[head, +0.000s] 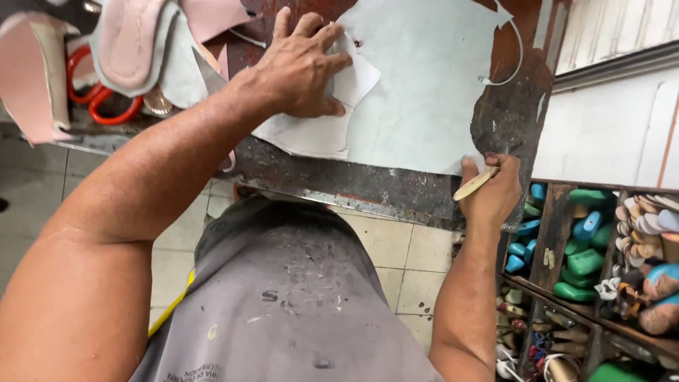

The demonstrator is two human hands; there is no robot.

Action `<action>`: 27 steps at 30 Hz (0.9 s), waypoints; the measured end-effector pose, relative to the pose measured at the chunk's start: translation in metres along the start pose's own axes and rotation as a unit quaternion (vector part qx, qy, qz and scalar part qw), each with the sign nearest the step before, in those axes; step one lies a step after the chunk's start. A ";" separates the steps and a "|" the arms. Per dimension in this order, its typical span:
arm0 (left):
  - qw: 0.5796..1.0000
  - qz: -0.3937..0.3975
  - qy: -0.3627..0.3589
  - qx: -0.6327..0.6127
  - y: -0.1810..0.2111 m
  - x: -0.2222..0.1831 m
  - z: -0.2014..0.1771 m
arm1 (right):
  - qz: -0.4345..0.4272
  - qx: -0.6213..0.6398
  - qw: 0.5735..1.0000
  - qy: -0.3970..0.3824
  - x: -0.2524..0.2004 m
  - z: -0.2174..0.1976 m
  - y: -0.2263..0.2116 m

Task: Tracing a shoe pattern onto material and cutting it out with a precision knife

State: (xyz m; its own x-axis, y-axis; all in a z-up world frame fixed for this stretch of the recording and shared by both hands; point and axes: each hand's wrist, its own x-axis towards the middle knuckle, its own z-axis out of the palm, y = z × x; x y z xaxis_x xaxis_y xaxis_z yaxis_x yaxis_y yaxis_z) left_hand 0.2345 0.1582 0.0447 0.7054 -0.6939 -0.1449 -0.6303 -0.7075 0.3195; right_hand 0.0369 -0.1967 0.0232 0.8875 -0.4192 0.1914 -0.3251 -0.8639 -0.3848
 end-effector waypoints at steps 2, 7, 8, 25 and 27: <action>0.999 0.032 0.033 -0.006 -0.006 -0.003 0.009 | 0.036 0.008 0.999 -0.006 0.005 0.000 0.001; 0.997 0.075 0.023 -0.022 -0.001 -0.012 0.012 | -0.018 0.036 0.999 0.024 0.015 0.010 0.025; 0.997 0.066 -0.003 -0.026 0.001 -0.014 0.013 | 0.004 0.009 1.000 0.023 0.018 0.007 0.021; 0.997 0.072 0.000 -0.042 0.027 -0.015 0.037 | -0.053 0.332 0.938 -0.084 0.018 0.041 -0.128; 0.990 0.109 0.072 -0.050 0.020 -0.016 0.046 | -0.077 0.367 0.926 -0.051 0.026 0.062 -0.141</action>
State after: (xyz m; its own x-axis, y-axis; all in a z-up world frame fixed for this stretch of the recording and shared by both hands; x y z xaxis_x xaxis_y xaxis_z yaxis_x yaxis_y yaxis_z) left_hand 0.1960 0.1490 0.0102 0.6001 -0.7968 0.0704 -0.7420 -0.5216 0.4211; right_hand 0.1260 -0.0683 0.0264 0.9430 -0.2469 0.2233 0.0838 -0.4730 -0.8771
